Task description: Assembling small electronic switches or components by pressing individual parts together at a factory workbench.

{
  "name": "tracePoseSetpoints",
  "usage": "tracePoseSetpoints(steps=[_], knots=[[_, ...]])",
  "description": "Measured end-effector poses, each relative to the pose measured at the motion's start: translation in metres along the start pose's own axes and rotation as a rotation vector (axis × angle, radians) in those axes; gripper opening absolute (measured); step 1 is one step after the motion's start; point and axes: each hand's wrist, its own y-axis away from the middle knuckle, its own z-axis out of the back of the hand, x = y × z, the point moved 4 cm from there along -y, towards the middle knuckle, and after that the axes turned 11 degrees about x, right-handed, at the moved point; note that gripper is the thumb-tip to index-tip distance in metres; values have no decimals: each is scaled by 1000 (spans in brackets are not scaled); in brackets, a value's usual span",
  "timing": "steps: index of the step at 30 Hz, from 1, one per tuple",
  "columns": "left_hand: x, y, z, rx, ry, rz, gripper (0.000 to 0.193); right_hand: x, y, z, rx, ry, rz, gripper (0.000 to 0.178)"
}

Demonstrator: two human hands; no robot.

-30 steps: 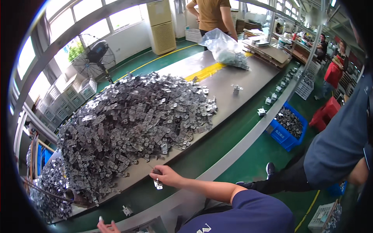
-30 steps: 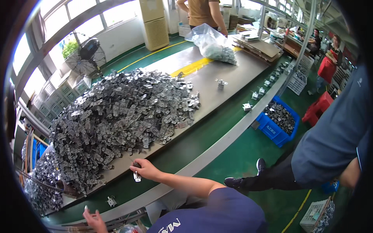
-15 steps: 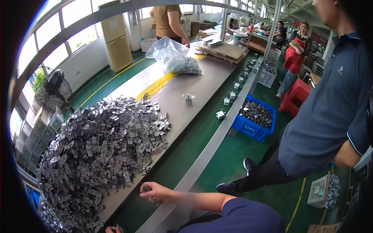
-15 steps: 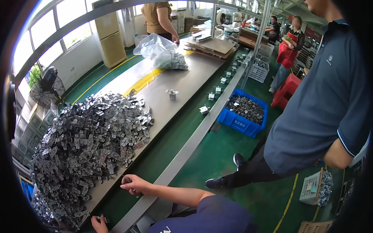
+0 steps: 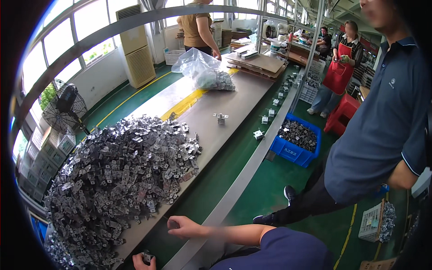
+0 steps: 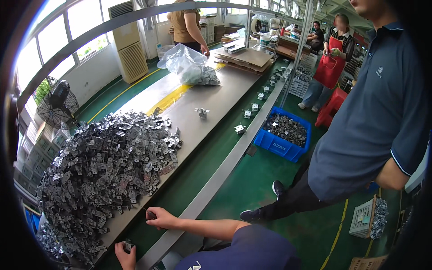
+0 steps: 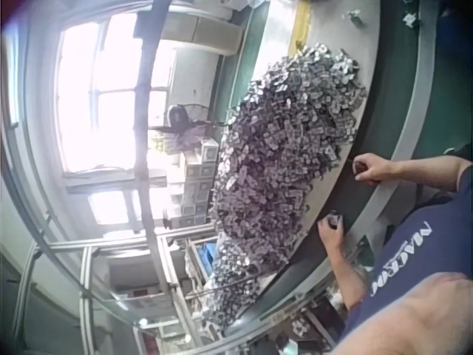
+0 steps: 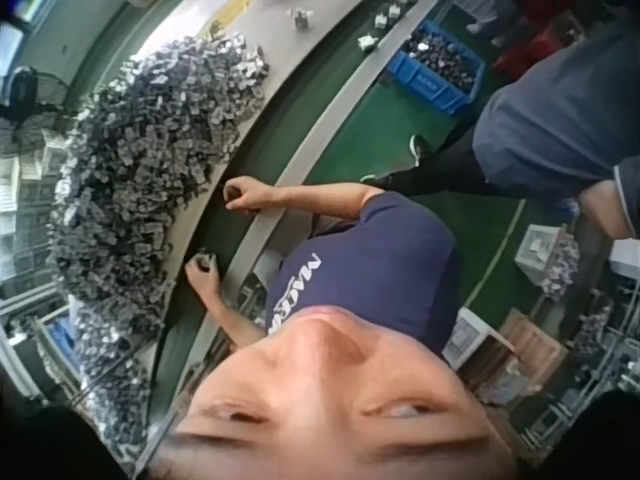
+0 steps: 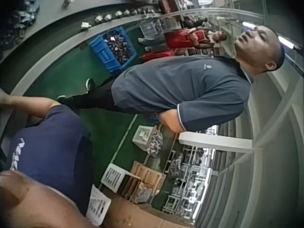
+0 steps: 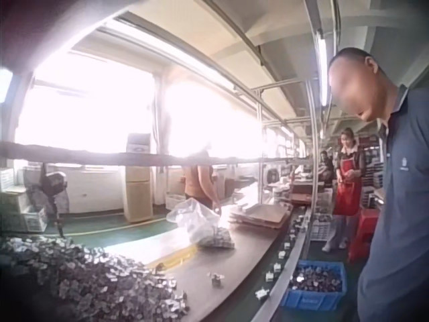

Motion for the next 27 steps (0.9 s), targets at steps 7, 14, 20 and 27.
tracePoseSetpoints(steps=[7,14,20,27], knots=[[62,6,-5,-153,457,135,25,-6,-12,-37,55,103,-16,22],[82,-6,-17,-405,69,-244,38,-5,-11,-75,60,445,169,18],[15,-1,1,-137,117,-157,34,-14,-7,-81,-94,600,368,17],[-11,-26,-13,-30,278,-553,40,-14,-2,-87,-167,658,355,20]])
